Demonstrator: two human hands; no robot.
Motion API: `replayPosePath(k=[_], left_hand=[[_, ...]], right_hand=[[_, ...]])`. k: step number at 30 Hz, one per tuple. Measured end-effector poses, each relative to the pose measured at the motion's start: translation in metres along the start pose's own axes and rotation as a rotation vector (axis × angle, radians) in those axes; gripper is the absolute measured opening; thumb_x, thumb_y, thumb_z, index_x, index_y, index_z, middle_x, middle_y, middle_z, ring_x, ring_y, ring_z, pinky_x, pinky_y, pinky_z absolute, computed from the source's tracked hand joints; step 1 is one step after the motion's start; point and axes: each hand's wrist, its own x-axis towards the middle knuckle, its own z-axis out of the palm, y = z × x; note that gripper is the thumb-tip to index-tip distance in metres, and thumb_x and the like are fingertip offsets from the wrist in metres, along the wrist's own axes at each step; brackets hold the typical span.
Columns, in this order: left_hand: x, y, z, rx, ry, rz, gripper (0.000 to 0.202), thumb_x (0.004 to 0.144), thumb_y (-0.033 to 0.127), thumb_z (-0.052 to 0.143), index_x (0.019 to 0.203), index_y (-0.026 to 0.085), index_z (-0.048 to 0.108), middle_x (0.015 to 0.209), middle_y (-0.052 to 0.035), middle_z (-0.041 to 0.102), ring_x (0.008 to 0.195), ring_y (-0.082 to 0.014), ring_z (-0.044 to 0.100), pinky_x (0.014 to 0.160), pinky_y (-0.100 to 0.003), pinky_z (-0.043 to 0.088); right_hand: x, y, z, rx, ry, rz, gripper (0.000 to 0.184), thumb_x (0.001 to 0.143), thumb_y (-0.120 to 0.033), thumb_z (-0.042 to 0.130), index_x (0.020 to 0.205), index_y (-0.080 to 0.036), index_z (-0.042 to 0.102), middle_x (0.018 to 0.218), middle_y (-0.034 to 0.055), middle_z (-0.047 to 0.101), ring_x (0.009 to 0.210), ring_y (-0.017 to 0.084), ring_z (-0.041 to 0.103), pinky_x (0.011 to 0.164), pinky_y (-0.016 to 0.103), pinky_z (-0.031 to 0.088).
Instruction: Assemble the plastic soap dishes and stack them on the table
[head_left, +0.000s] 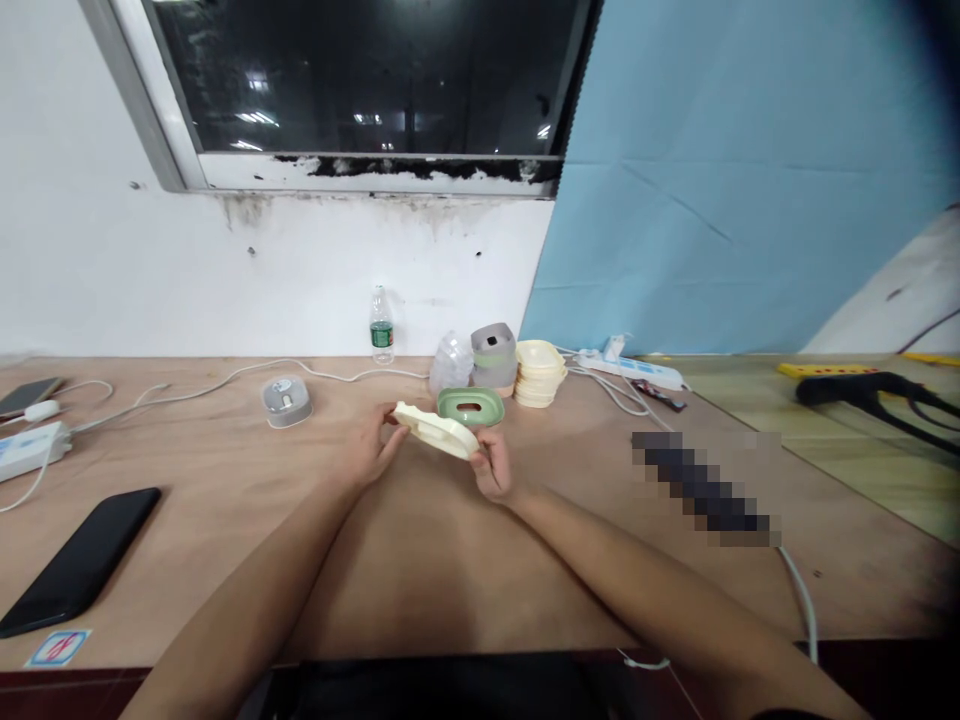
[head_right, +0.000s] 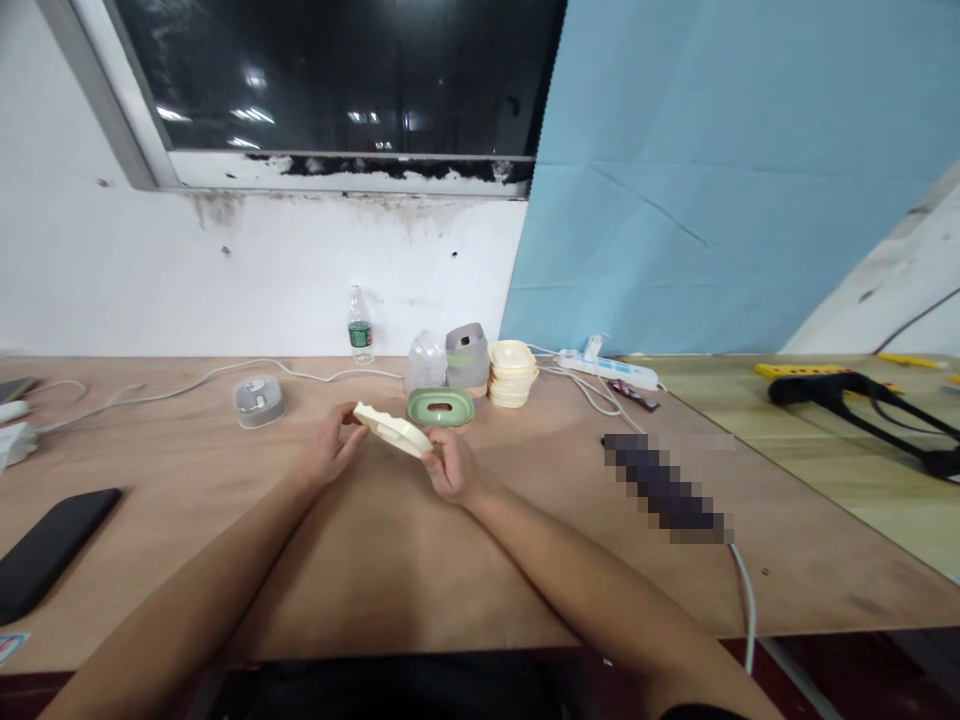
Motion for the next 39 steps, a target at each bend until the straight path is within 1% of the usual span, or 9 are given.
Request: replayPosePath(k=[4, 8, 12, 17, 24, 28, 32, 36, 39], left_hand=[[0.002, -0.002, -0.003, -0.076, 0.037, -0.159, 0.038, 0.092, 0.046, 0.046, 0.115, 0.016, 0.054, 0.085, -0.0046, 0.065, 0.073, -0.0158, 0.061, 0.064, -0.027, 0.049], [0.003, -0.010, -0.002, 0.052, -0.117, -0.169, 0.041, 0.092, 0.041, 0.046, 0.124, 0.017, 0.053, 0.068, 0.0003, 0.063, 0.063, -0.0153, 0.059, 0.062, -0.026, 0.045], [0.002, -0.016, 0.001, 0.168, -0.373, -0.140, 0.034, 0.090, 0.035, 0.045, 0.115, 0.019, 0.062, 0.075, -0.0023, 0.068, 0.067, -0.0171, 0.062, 0.062, -0.027, 0.044], [0.001, -0.015, 0.000, 0.193, -0.442, -0.136, 0.037, 0.090, 0.038, 0.043, 0.116, 0.019, 0.062, 0.082, -0.0045, 0.070, 0.072, -0.0186, 0.064, 0.064, -0.028, 0.045], [0.001, -0.017, 0.001, 0.174, -0.420, -0.136, 0.041, 0.090, 0.046, 0.043, 0.114, 0.019, 0.062, 0.080, -0.0043, 0.069, 0.070, -0.0189, 0.063, 0.061, -0.029, 0.044], [0.000, -0.018, 0.001, 0.159, -0.408, -0.134, 0.040, 0.090, 0.046, 0.044, 0.113, 0.019, 0.063, 0.078, -0.0039, 0.068, 0.069, -0.0186, 0.063, 0.060, -0.028, 0.043], [0.000, -0.022, 0.003, 0.144, -0.377, -0.122, 0.040, 0.091, 0.044, 0.045, 0.117, 0.018, 0.060, 0.077, -0.0025, 0.067, 0.068, -0.0177, 0.062, 0.063, -0.029, 0.046], [0.001, -0.015, 0.003, 0.161, -0.214, -0.053, 0.054, 0.089, 0.045, 0.051, 0.136, 0.018, 0.044, 0.104, -0.0071, 0.065, 0.074, -0.0167, 0.062, 0.070, -0.031, 0.051], [0.002, 0.000, -0.001, 0.203, -0.100, 0.108, 0.062, 0.087, 0.043, 0.056, 0.142, 0.022, 0.036, 0.132, -0.0128, 0.050, 0.092, -0.0194, 0.062, 0.083, -0.034, 0.051]], right_hand=[[0.008, 0.007, -0.013, -0.095, -0.070, 0.101, 0.020, 0.095, -0.039, 0.042, 0.094, -0.023, 0.054, 0.074, 0.0032, 0.063, 0.067, 0.018, 0.059, 0.062, 0.031, 0.047], [0.024, 0.022, -0.024, -0.188, -0.072, 0.113, 0.024, 0.096, -0.035, 0.041, 0.088, -0.022, 0.059, 0.080, 0.0048, 0.065, 0.076, 0.019, 0.060, 0.070, 0.032, 0.046], [0.029, 0.037, -0.030, -0.346, -0.117, 0.113, 0.019, 0.092, -0.035, 0.052, 0.090, -0.021, 0.064, 0.090, 0.0072, 0.068, 0.091, 0.022, 0.058, 0.082, 0.037, 0.042], [0.027, 0.043, -0.027, -0.422, -0.292, 0.089, 0.020, 0.092, -0.031, 0.052, 0.084, -0.022, 0.068, 0.082, 0.0049, 0.069, 0.087, 0.021, 0.058, 0.085, 0.038, 0.038], [0.028, 0.038, -0.021, -0.370, -0.261, 0.051, 0.020, 0.093, -0.030, 0.051, 0.096, -0.022, 0.068, 0.093, 0.0062, 0.069, 0.092, 0.021, 0.056, 0.088, 0.039, 0.038], [0.026, 0.040, -0.020, -0.389, -0.289, 0.037, 0.021, 0.093, -0.031, 0.050, 0.087, -0.022, 0.068, 0.084, 0.0057, 0.066, 0.088, 0.021, 0.055, 0.085, 0.040, 0.038], [0.027, 0.041, -0.022, -0.410, -0.179, 0.058, 0.024, 0.095, -0.031, 0.045, 0.087, -0.021, 0.065, 0.084, 0.0071, 0.063, 0.084, 0.022, 0.052, 0.080, 0.039, 0.039], [0.030, 0.032, -0.025, -0.404, -0.043, 0.008, 0.023, 0.095, -0.029, 0.042, 0.088, -0.020, 0.062, 0.083, 0.0077, 0.061, 0.082, 0.022, 0.051, 0.077, 0.039, 0.040], [0.029, 0.019, -0.021, -0.341, -0.057, -0.135, 0.020, 0.094, -0.027, 0.044, 0.089, -0.021, 0.063, 0.083, 0.0070, 0.062, 0.084, 0.022, 0.053, 0.083, 0.043, 0.042]])
